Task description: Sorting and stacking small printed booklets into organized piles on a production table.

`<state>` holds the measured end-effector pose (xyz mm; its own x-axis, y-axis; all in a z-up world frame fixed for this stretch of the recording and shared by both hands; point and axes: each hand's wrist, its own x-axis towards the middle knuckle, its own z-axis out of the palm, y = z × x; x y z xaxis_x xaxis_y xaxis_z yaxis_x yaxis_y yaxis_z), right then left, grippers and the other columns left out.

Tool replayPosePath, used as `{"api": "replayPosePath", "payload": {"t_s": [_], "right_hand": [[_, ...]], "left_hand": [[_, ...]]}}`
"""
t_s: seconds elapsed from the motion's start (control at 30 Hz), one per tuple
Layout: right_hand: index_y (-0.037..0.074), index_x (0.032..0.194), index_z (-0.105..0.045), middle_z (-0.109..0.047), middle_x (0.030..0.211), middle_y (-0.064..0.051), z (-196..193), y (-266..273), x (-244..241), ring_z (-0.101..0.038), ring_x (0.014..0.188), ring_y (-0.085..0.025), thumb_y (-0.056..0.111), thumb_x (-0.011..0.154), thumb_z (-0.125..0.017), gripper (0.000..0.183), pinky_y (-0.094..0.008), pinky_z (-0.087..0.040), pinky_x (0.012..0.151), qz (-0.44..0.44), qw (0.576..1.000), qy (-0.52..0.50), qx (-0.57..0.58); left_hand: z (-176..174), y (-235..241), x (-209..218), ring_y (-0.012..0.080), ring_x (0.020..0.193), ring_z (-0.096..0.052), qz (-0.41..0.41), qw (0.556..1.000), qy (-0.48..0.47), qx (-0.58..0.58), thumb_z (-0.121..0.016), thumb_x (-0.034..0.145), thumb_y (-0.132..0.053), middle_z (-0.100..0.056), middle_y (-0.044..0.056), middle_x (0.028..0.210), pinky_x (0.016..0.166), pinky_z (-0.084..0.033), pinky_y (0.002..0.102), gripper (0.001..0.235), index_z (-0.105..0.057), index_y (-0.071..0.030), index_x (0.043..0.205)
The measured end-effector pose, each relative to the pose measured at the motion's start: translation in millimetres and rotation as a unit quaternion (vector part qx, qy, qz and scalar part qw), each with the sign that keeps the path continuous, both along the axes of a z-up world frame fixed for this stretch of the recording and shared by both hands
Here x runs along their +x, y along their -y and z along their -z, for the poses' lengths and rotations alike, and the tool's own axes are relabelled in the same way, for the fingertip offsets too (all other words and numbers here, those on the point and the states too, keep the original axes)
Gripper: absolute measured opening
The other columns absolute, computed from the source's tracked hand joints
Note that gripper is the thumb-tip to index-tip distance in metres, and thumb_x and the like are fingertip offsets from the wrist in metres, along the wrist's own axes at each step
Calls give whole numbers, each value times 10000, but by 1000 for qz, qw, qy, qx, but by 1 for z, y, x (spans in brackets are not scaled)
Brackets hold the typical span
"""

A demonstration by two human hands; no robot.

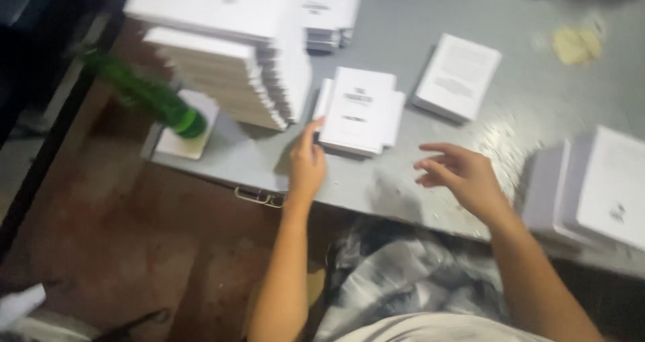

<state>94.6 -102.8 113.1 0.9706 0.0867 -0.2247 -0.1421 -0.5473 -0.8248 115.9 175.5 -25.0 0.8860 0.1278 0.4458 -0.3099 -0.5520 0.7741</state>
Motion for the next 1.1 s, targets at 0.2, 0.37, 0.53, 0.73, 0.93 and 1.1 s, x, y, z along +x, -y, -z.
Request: {"api": "replayPosePath", "payload": {"t_s": [0.2,0.37,0.53,0.73,0.93,1.1], "right_hand": [[18,1259,-715,-818,1008,-173,-26,112,-58,-792,799,-265,100,923,-653,351,-335,-656,778,85,990,-32,104],[-120,1271,-626,-690,1078,-240,-22,201,-88,-707,935,-277,-119,1113,-644,159,-314,-608,865,259,930,251,74],[2,1172,-686,-738,1063,-149,-24,197,-100,-736,948,-236,-49,1008,-649,176,-307,-615,872,248,951,163,86],[147,1073,-788,-831,1008,14,45,117,-103,-762,934,-102,174,926,-677,186,-258,-598,853,-67,978,52,190],[67,1112,-756,-831,986,-38,45,106,-119,-768,885,-95,165,965,-686,191,-245,-614,807,-217,931,34,292],[73,1043,-810,-883,906,-58,76,141,-127,-818,846,-94,167,903,-735,185,-211,-635,802,-71,953,-50,290]], "left_hand": [[1,5,0,332,1357,-565,13,1000,13,2,-352,755,189,-620,151,1413,1191,-398,408,707,-539,-53,1392],[-18,22,-12,360,1399,-493,-20,998,20,62,-282,744,258,-544,197,1456,1246,-333,436,711,-544,23,1363],[-73,95,-29,353,1372,-528,-63,989,114,75,-336,971,107,-598,178,1375,1215,-418,467,394,-582,25,1267],[-60,213,43,333,1380,-501,50,997,25,50,-638,982,-214,-555,133,1456,1165,-410,482,392,-579,-67,1340],[-23,256,161,511,1490,-183,30,950,-168,261,-650,788,-777,-146,172,1684,1153,-221,672,999,-284,-304,1587],[-36,268,138,477,1477,-203,31,924,-224,308,-611,835,-675,-52,172,1690,1176,-181,603,936,-256,-285,1608]]}}
